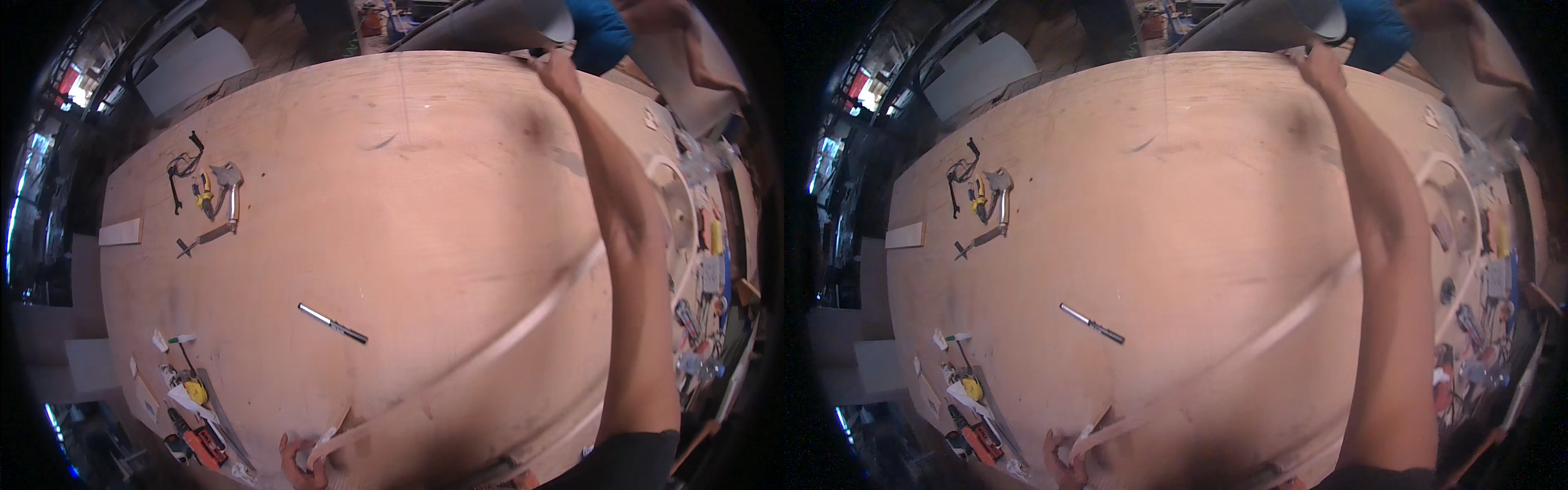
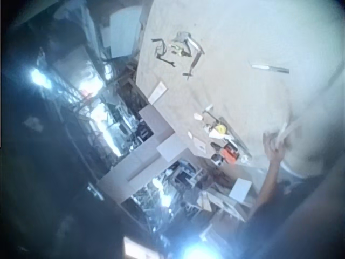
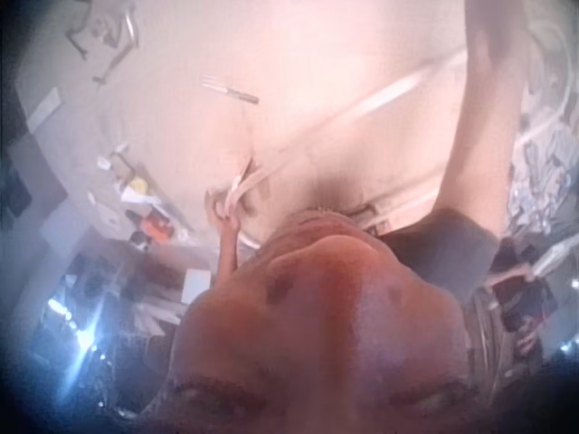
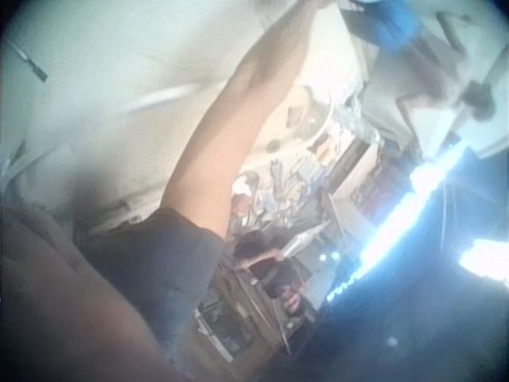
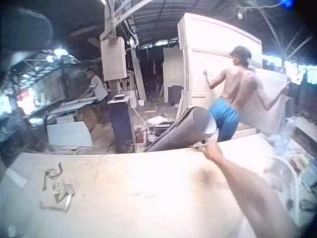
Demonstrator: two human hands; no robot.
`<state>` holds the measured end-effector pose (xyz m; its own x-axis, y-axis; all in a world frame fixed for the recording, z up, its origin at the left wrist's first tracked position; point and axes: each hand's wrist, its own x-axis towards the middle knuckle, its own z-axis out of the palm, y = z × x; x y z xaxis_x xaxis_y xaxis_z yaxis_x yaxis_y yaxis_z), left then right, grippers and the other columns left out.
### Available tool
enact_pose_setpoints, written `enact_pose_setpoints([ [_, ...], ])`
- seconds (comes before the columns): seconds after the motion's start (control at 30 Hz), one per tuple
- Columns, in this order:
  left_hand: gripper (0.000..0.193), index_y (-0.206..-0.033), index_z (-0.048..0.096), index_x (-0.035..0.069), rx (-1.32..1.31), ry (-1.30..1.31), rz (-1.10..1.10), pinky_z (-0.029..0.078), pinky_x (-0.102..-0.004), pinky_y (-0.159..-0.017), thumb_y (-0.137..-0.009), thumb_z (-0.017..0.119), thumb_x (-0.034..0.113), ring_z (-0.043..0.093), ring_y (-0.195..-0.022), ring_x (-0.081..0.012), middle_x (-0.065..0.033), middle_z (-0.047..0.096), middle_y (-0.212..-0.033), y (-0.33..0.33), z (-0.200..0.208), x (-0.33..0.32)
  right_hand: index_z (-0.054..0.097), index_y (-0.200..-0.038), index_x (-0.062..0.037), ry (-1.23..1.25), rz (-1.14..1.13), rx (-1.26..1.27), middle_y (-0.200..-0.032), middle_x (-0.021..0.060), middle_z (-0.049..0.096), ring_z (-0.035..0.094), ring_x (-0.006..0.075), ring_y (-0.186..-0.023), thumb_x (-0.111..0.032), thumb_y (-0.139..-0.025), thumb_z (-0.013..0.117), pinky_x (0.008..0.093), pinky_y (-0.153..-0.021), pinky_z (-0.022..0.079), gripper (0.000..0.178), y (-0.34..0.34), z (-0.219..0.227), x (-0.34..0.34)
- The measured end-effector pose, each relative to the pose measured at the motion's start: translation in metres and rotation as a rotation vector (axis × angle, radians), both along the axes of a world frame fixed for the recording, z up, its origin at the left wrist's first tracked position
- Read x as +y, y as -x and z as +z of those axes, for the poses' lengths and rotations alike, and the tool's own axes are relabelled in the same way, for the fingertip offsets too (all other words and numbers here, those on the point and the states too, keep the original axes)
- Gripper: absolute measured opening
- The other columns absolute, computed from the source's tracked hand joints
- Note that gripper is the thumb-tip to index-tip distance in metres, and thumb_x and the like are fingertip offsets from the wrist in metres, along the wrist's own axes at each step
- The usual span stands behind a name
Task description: The person assembles a curved wooden frame by attaching thin wooden strips to a larger curved base using a nail gun and glue. They position the strips, fasten them with nails, and apply glue to secure the joints.
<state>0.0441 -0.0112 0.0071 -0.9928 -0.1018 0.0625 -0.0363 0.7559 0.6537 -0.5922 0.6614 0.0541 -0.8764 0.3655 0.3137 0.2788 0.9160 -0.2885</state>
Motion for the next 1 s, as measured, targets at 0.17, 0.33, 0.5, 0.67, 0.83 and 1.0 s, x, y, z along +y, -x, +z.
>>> enact_pose_setpoints([
  [0.17,0.049,-0.124,0.058,0.001,-0.196,0.097,0.029,0.034,-0.0626,-0.117,-0.091,0.073,0.035,0.065,-0.106,-0.0395,-0.0192,0.069,-0.108,-0.005,0.042,0.028,0.046,-0.156,-0.0131,-0.160,-0.101,-0.088,-0.151,0.0224,0.054,0.050,0.0392,-0.142,-0.061,-0.096,0.061,0.0491,-0.114,0.041,0.078,0.101,-0.007,-0.016],
  [0.33,0.043,-0.123,0.058,0.003,-0.183,-0.006,-0.033,0.034,-0.0635,-0.116,-0.092,0.069,0.031,0.066,-0.100,-0.0370,-0.0174,0.069,-0.103,0.027,0.032,0.024,0.047,-0.153,-0.0115,-0.101,0.067,-0.013,-0.149,0.0147,0.058,0.053,0.0361,-0.140,-0.057,-0.098,0.061,0.0601,-0.114,0.036,0.073,0.167,-0.021,0.052],
  [0.5,0.042,-0.124,0.057,0.004,-0.151,-0.016,-0.069,0.034,-0.0643,-0.116,-0.093,0.069,0.029,0.066,-0.100,-0.0356,-0.0164,0.069,-0.104,0.041,0.040,0.025,0.051,-0.151,-0.0209,-0.362,-0.125,-0.071,-0.150,0.0076,0.059,0.053,0.0345,-0.139,-0.050,-0.098,0.060,0.0595,-0.113,0.037,0.061,0.138,-0.002,-0.001],
  [0.67,0.041,-0.123,0.058,0.004,-0.186,-0.017,-0.046,0.033,-0.0645,-0.116,-0.092,0.071,0.028,0.066,-0.100,-0.0354,-0.0163,0.069,-0.105,0.034,0.036,0.022,0.055,-0.148,-0.0262,-0.580,-0.029,0.040,-0.147,0.0032,0.061,0.055,0.0308,-0.137,-0.042,-0.100,0.056,0.0641,-0.113,0.035,0.051,0.136,-0.005,-0.047],
  [0.83,0.042,-0.123,0.058,0.003,-0.136,-0.015,-0.043,0.032,-0.0641,-0.117,-0.091,0.072,0.027,0.066,-0.102,-0.0341,-0.0158,0.068,-0.107,0.032,0.035,0.020,0.075,-0.113,-0.0209,-0.397,0.054,0.249,-0.114,0.0103,0.074,0.059,0.0328,-0.122,-0.043,-0.086,0.073,0.0603,-0.111,0.035,0.035,0.133,-0.005,-0.095],
  [1.0,0.040,-0.122,0.058,0.002,-0.156,-0.059,-0.018,0.030,-0.0626,-0.120,-0.091,0.071,0.022,0.065,-0.102,-0.0330,-0.0157,0.067,-0.107,0.032,0.034,0.021,0.077,-0.096,-0.0197,-0.529,0.083,0.251,-0.097,0.0055,0.076,0.061,0.0269,-0.110,-0.030,-0.089,0.065,0.0500,-0.096,0.038,0.017,0.117,-0.006,-0.133],
])
